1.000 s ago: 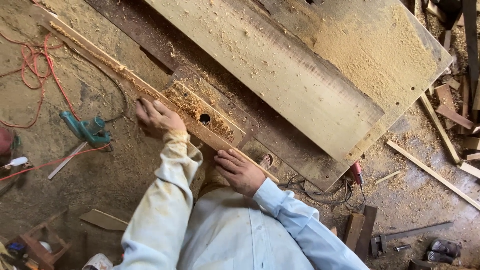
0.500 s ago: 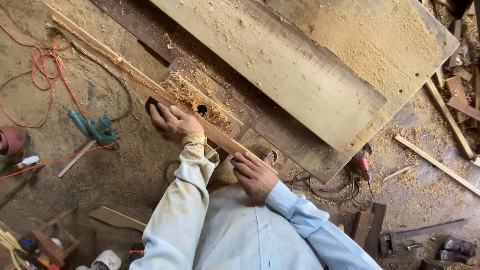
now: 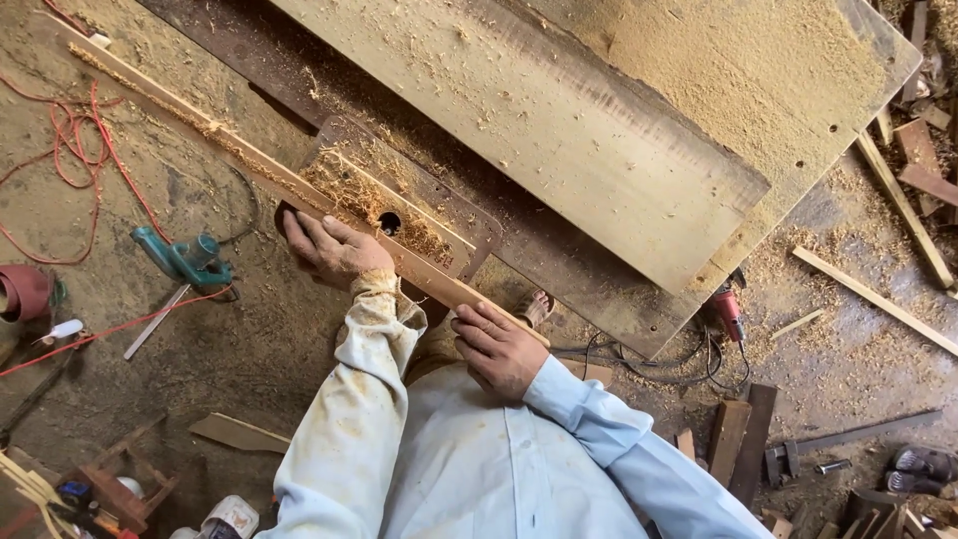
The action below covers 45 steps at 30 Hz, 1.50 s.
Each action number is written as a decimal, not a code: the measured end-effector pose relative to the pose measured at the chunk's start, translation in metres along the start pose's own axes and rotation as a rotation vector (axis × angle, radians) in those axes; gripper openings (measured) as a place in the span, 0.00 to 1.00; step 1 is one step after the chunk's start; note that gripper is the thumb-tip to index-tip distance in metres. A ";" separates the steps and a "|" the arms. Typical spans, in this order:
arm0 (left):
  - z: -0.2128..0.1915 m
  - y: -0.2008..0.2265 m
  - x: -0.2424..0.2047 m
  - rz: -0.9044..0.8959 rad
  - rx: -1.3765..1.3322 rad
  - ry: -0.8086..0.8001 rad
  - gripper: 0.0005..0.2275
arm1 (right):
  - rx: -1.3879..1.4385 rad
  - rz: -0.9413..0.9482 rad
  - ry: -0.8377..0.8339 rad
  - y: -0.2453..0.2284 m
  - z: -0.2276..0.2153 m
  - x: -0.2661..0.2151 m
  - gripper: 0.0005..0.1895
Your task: Routing a groove or profile into a long wooden strip using a router table setup.
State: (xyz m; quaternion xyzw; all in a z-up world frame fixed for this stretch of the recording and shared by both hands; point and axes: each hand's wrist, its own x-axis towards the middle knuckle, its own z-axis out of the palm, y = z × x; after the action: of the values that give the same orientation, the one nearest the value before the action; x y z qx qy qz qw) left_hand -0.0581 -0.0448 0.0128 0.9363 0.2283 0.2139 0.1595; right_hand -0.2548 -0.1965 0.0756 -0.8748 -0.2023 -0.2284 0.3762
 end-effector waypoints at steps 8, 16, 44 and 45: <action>0.008 -0.008 -0.001 0.008 -0.019 0.007 0.18 | 0.006 0.000 0.020 0.003 0.004 -0.005 0.15; 0.006 -0.007 -0.002 0.021 -0.035 0.016 0.18 | -0.341 0.218 0.066 0.006 0.018 -0.045 0.22; -0.122 -0.106 -0.111 0.456 -0.732 -0.617 0.22 | -0.706 0.416 -0.004 -0.047 -0.076 -0.122 0.17; -0.128 -0.104 -0.106 0.453 -0.733 -0.611 0.22 | -0.704 0.409 -0.004 -0.051 -0.080 -0.117 0.17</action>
State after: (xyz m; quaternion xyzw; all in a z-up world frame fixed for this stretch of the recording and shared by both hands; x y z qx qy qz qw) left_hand -0.2414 0.0165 0.0470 0.8646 -0.1263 0.0262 0.4856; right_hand -0.3970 -0.2455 0.0888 -0.9729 0.0658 -0.2023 0.0908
